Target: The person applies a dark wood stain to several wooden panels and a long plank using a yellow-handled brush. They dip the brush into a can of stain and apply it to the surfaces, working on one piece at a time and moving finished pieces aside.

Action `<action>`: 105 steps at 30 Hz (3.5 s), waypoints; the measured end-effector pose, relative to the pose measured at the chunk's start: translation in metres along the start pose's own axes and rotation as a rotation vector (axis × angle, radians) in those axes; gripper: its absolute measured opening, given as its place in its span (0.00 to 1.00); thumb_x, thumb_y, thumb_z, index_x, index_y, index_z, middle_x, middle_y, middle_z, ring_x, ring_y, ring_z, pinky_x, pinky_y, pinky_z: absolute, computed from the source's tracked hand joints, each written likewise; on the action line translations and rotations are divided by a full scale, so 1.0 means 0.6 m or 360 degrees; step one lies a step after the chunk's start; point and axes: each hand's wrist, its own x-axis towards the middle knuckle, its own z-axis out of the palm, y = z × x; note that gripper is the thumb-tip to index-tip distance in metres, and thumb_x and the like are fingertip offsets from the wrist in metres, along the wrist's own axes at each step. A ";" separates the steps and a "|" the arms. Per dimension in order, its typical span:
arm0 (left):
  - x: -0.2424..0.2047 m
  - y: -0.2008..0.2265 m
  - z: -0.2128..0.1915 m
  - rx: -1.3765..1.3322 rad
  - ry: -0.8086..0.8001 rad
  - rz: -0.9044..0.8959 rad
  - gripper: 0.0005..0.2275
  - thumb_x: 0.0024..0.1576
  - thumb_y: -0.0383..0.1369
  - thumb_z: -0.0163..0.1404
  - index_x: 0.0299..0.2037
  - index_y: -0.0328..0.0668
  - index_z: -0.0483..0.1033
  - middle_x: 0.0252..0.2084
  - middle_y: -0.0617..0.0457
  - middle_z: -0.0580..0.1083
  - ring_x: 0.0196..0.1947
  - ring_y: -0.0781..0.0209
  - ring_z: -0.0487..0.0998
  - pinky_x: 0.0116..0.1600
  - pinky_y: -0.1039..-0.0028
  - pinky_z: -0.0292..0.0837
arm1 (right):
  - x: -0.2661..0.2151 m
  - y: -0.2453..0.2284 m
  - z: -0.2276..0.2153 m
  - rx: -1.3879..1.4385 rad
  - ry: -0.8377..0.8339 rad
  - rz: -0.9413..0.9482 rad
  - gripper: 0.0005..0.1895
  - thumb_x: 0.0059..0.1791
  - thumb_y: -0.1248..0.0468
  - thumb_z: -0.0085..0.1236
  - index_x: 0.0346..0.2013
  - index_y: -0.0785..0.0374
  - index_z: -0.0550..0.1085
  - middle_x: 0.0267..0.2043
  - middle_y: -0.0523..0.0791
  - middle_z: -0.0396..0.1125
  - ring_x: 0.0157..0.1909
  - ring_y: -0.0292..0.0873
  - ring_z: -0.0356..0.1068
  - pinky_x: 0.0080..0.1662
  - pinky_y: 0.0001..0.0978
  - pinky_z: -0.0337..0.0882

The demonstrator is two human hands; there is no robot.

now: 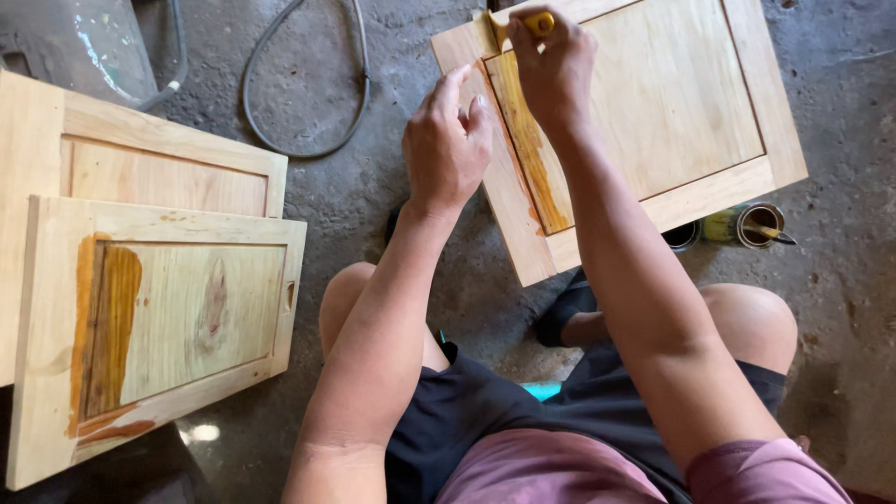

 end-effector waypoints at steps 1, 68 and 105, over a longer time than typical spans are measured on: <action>-0.003 -0.001 0.001 -0.0001 0.0017 0.0006 0.15 0.60 0.27 0.51 0.56 0.32 0.74 0.45 0.39 0.81 0.33 0.52 0.84 0.42 0.63 0.79 | 0.003 0.003 0.009 -0.0028 -0.0021 0.0076 0.06 0.53 0.64 0.63 0.37 0.64 0.80 0.30 0.48 0.77 0.30 0.42 0.78 0.36 0.35 0.75; -0.395 0.125 0.109 0.0714 -0.0652 0.0637 0.20 0.51 0.33 0.59 0.53 0.38 0.69 0.49 0.43 0.68 0.51 0.44 0.70 0.56 0.56 0.67 | -0.183 -0.044 -0.411 0.0533 0.0146 0.0337 0.04 0.55 0.69 0.60 0.43 0.66 0.77 0.41 0.43 0.73 0.45 0.33 0.73 0.38 0.26 0.74; -0.400 -0.014 0.097 0.0248 0.0031 -0.0485 0.13 0.57 0.33 0.57 0.45 0.34 0.69 0.43 0.42 0.71 0.42 0.48 0.74 0.49 0.61 0.72 | -0.225 -0.022 -0.254 -0.0406 -0.0864 -0.0634 0.07 0.47 0.65 0.65 0.40 0.58 0.83 0.43 0.42 0.76 0.50 0.44 0.72 0.57 0.37 0.66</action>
